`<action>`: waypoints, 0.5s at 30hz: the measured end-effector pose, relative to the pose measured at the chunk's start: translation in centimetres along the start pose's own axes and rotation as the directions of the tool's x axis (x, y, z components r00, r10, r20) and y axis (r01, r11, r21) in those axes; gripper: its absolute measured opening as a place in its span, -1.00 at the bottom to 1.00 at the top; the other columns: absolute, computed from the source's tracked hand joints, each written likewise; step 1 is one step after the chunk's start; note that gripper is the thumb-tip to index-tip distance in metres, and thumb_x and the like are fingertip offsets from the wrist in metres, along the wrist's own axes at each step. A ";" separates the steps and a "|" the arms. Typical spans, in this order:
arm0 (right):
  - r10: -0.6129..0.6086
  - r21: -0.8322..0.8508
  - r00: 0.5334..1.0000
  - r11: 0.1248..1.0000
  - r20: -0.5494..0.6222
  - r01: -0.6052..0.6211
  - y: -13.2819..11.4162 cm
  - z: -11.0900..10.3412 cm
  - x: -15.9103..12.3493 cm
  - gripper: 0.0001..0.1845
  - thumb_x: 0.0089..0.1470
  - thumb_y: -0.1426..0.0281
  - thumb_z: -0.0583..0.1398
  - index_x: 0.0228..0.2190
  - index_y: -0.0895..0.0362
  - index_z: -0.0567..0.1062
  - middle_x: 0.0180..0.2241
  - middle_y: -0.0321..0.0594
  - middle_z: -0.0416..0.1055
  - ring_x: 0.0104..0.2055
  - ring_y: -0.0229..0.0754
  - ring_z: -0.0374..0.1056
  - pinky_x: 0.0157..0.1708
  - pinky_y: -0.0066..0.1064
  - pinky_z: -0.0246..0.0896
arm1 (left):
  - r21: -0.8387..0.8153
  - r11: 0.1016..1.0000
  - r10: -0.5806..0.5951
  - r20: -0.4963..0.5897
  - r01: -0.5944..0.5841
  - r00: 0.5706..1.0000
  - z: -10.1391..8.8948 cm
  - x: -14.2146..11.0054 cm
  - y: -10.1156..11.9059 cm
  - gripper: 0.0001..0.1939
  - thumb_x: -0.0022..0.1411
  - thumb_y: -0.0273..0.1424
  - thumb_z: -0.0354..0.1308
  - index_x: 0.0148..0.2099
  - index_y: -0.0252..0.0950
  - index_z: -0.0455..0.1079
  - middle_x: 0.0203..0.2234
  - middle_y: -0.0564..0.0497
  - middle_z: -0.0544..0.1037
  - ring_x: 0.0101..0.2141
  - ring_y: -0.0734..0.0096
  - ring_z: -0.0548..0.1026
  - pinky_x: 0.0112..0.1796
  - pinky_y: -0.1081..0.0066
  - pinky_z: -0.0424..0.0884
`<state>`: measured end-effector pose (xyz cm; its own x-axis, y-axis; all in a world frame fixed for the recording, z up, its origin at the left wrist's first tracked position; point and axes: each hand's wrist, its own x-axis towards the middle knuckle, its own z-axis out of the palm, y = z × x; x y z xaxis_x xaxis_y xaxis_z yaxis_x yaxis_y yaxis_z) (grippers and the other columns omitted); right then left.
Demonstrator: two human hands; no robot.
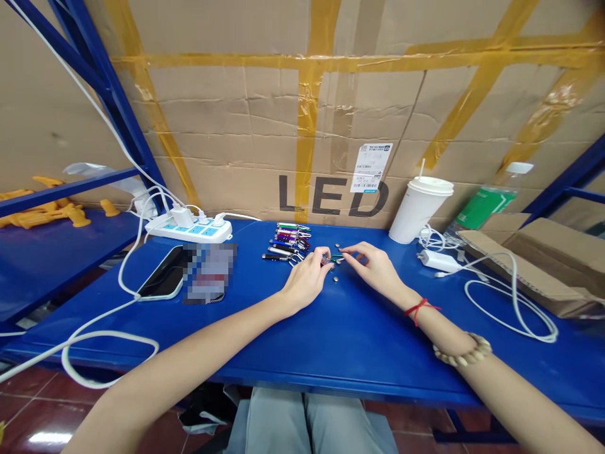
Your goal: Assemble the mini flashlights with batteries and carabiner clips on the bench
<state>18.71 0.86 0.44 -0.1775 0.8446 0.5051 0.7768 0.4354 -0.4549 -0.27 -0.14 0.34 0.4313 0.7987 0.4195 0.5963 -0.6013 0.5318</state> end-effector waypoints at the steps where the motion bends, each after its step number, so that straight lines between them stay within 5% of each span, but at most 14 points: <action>1: 0.003 0.012 1.000 1.000 -0.011 -0.003 -0.2 -0.1 0.0 -0.74 0.08 0.26 0.09 -0.27 0.09 0.51 -0.29 -0.17 0.45 -0.43 -0.24 0.35 -0.44 -0.40 0.26 | -0.002 1.000 0.002 0.005 -0.002 1.000 0.0 0.0 0.0 -0.87 0.29 -0.39 -0.13 -0.10 -0.23 0.06 -0.35 0.02 0.42 -0.33 0.36 0.46 -0.29 0.38 0.35; 15: 0.136 0.332 0.979 0.940 -0.151 -0.079 -1.4 -0.5 0.2 -0.72 -0.02 0.24 0.18 -0.35 0.19 0.56 -0.41 -0.16 0.51 -0.50 -0.27 0.31 -0.54 -0.46 0.18 | -0.050 0.999 -0.007 0.042 0.009 0.999 0.3 0.3 -0.1 -0.79 0.28 -0.41 -0.11 -0.05 -0.25 -0.02 -0.34 0.01 0.46 -0.36 0.34 0.49 -0.31 0.36 0.36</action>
<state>17.87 0.23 1.54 0.0229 0.8390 0.5436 0.5435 0.4460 -0.7112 -0.02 0.13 0.20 0.4554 0.8029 0.3847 0.5653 -0.5946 0.5718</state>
